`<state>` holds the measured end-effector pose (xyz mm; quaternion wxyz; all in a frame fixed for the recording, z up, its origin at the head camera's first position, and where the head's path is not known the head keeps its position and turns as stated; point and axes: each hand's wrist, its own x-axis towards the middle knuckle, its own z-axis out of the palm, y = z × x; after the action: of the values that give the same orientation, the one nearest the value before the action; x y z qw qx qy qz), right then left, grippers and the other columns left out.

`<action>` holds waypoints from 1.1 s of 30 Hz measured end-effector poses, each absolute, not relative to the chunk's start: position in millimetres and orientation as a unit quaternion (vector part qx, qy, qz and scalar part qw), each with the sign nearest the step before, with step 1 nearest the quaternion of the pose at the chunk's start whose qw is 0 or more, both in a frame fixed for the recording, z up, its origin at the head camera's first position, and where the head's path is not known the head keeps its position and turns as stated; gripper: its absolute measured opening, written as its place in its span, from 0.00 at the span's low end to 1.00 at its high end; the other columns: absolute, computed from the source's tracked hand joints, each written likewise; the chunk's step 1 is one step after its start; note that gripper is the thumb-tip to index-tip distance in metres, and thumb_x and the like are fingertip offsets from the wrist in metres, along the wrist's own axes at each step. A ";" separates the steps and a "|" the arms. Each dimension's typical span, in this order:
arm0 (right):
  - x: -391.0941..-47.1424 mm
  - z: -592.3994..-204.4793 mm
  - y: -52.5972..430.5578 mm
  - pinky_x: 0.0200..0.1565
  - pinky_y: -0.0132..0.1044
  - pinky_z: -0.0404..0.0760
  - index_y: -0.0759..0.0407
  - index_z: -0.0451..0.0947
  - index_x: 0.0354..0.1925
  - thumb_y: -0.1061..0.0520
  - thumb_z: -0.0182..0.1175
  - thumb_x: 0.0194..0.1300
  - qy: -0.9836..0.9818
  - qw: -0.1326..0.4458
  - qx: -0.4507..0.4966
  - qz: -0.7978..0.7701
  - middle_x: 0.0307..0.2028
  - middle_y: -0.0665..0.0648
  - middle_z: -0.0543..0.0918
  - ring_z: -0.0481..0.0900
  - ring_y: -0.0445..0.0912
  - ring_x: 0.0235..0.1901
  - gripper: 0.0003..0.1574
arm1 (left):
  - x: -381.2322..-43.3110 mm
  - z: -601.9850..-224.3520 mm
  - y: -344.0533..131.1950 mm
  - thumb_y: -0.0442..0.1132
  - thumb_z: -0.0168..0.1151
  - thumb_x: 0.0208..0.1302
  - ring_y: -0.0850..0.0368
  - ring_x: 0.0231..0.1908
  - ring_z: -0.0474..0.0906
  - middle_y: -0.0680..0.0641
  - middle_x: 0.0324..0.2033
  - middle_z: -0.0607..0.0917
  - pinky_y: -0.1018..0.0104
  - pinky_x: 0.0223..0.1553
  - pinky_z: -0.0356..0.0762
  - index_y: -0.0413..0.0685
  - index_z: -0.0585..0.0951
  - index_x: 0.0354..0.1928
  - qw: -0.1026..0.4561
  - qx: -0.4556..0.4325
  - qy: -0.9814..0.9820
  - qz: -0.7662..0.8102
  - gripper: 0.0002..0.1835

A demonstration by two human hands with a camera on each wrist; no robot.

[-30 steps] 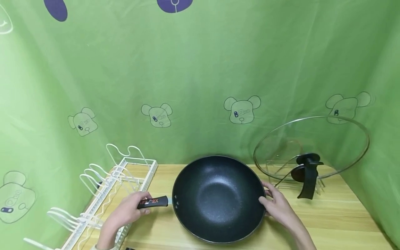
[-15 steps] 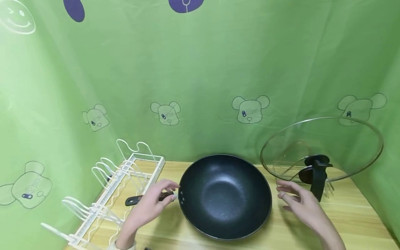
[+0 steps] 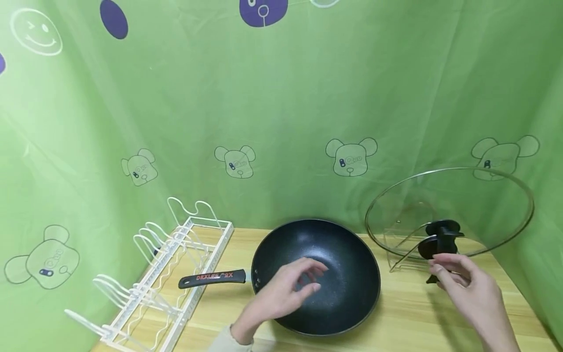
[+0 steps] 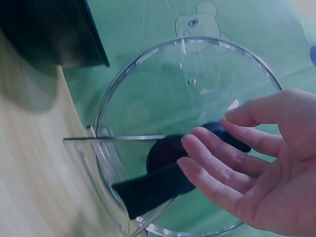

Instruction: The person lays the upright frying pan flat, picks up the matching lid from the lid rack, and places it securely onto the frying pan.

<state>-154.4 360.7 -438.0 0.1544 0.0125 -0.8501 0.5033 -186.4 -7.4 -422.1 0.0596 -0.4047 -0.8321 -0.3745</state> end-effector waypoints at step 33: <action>-177.7 -468.3 396.2 0.28 0.17 0.73 0.42 0.60 0.66 0.51 0.69 0.56 -0.847 0.191 -0.104 0.485 0.38 0.24 0.71 0.71 0.17 0.33 0.43 | -216.2 -411.5 182.1 0.33 0.60 0.57 0.69 0.31 0.74 0.63 0.48 0.80 0.74 0.26 0.70 0.67 0.74 0.60 -0.078 -0.209 -0.869 -0.443 0.29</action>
<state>-177.7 396.2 -468.3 0.1906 -0.1043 -0.8470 0.4852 -216.2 182.1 -411.5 -0.0782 -0.2085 -0.8686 -0.4427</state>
